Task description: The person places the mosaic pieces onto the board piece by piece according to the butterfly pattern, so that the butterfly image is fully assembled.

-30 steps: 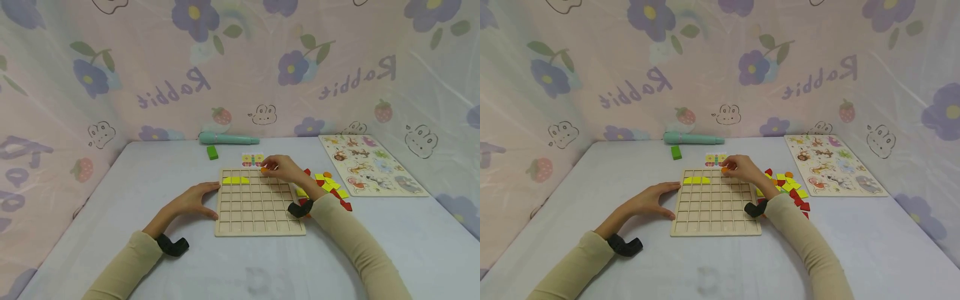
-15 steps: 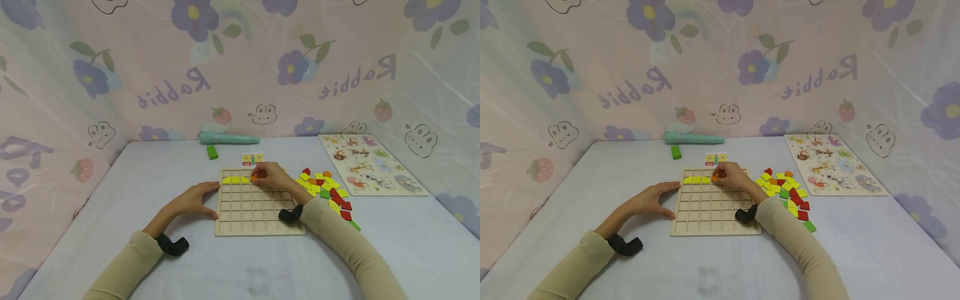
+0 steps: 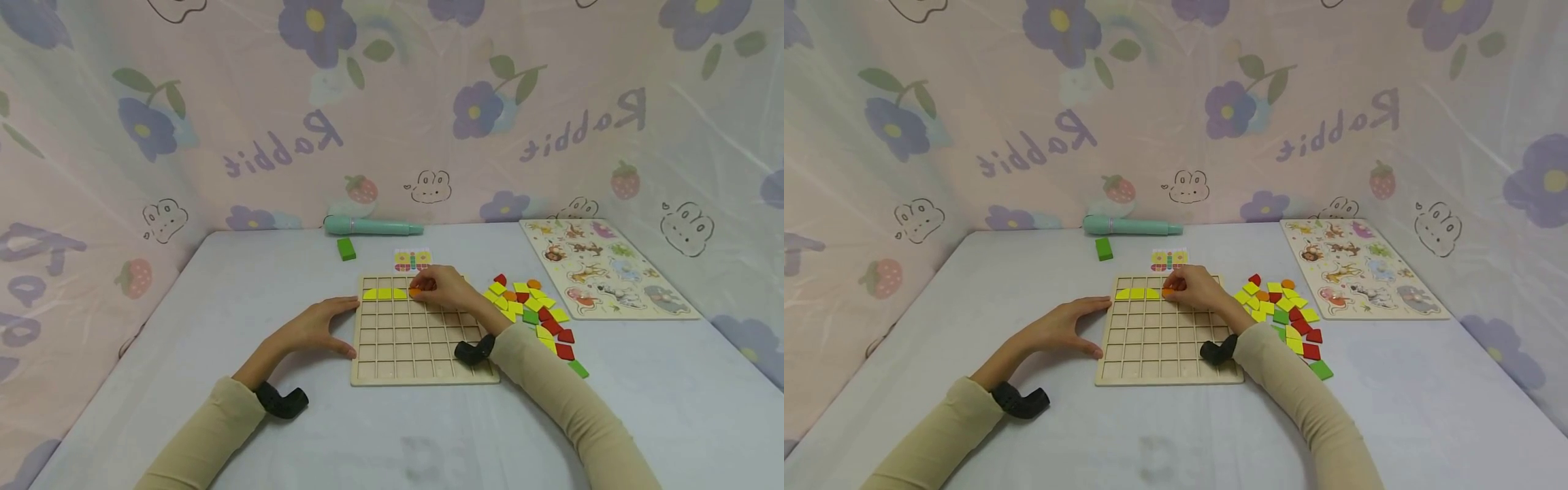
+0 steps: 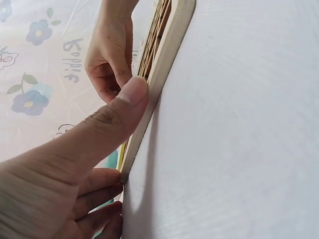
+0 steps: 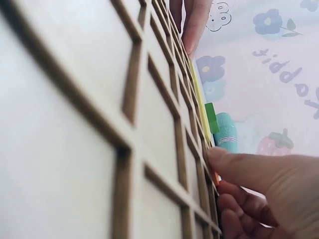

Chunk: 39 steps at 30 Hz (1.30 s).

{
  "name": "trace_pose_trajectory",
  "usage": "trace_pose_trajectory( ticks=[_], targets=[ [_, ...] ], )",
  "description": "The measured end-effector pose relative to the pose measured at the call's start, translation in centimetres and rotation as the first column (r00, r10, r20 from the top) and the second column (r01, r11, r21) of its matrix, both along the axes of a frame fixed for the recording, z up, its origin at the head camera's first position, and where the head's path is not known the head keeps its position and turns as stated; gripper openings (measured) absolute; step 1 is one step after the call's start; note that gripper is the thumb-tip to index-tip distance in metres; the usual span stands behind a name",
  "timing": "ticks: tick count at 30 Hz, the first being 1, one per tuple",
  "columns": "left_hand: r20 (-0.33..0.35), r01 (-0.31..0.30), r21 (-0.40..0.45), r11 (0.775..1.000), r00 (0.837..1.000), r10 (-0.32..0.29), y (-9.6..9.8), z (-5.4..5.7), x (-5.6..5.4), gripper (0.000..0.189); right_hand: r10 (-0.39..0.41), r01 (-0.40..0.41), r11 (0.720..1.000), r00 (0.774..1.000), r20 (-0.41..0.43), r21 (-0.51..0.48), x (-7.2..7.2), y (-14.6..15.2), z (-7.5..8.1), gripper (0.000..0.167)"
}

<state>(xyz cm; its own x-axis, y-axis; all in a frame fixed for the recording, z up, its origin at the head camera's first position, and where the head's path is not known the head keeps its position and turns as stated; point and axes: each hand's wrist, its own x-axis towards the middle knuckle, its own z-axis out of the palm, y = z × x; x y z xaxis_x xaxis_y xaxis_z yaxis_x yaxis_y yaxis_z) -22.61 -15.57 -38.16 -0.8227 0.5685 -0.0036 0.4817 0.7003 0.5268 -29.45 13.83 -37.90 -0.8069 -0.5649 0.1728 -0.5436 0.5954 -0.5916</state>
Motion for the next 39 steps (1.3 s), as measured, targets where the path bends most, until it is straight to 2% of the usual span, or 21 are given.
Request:
trace_pose_trajectory(
  ticks=[8, 13, 19, 24, 29, 32, 39],
  targets=[
    [0.002, 0.011, 0.012, 1.000, 1.000, -0.011, 0.0, -0.1, -0.1, 0.096, -0.010, 0.009, 1.000, 0.999, -0.038, -0.023, -0.1, 1.9, 1.4, 0.023],
    [0.006, 0.010, 0.016, 1.000, 1.000, -0.010, 0.0, -0.1, 0.0, 0.096, -0.037, 0.035, 0.998, 0.999, -0.035, -0.042, -0.3, 5.7, 2.3, 0.018],
    [-0.004, 0.005, 0.001, 1.000, 1.000, -0.005, -0.1, 0.0, 0.1, 0.097, -0.127, 0.127, 0.992, 0.991, -0.037, 0.017, 0.0, 10.7, 2.6, 0.019],
    [0.007, 0.001, 0.013, 1.000, 1.000, -0.001, -0.1, 0.0, 0.1, 0.097, -0.208, 0.208, 0.976, 0.978, -0.004, 0.071, 0.6, 14.5, 2.7, 0.020],
    [0.002, 0.007, 0.012, 1.000, 1.000, -0.007, -0.1, 0.0, 0.1, 0.097, -0.262, 0.264, 0.956, 0.965, -0.027, 0.128, 1.6, 17.6, 2.8, 0.019],
    [-0.003, 0.008, 0.007, 1.000, 1.000, -0.008, 0.0, 0.0, 0.0, 0.097, -0.305, 0.304, 0.936, 0.952, -0.020, 0.175, 2.3, 18.9, 2.8, 0.021],
    [-0.003, 0.008, -0.003, 1.000, 1.000, -0.008, 0.0, 0.1, 0.1, 0.097, -0.381, 0.359, 0.903, 0.923, 0.053, 0.235, 2.6, 20.5, 1.4, 0.031]
  ],
)
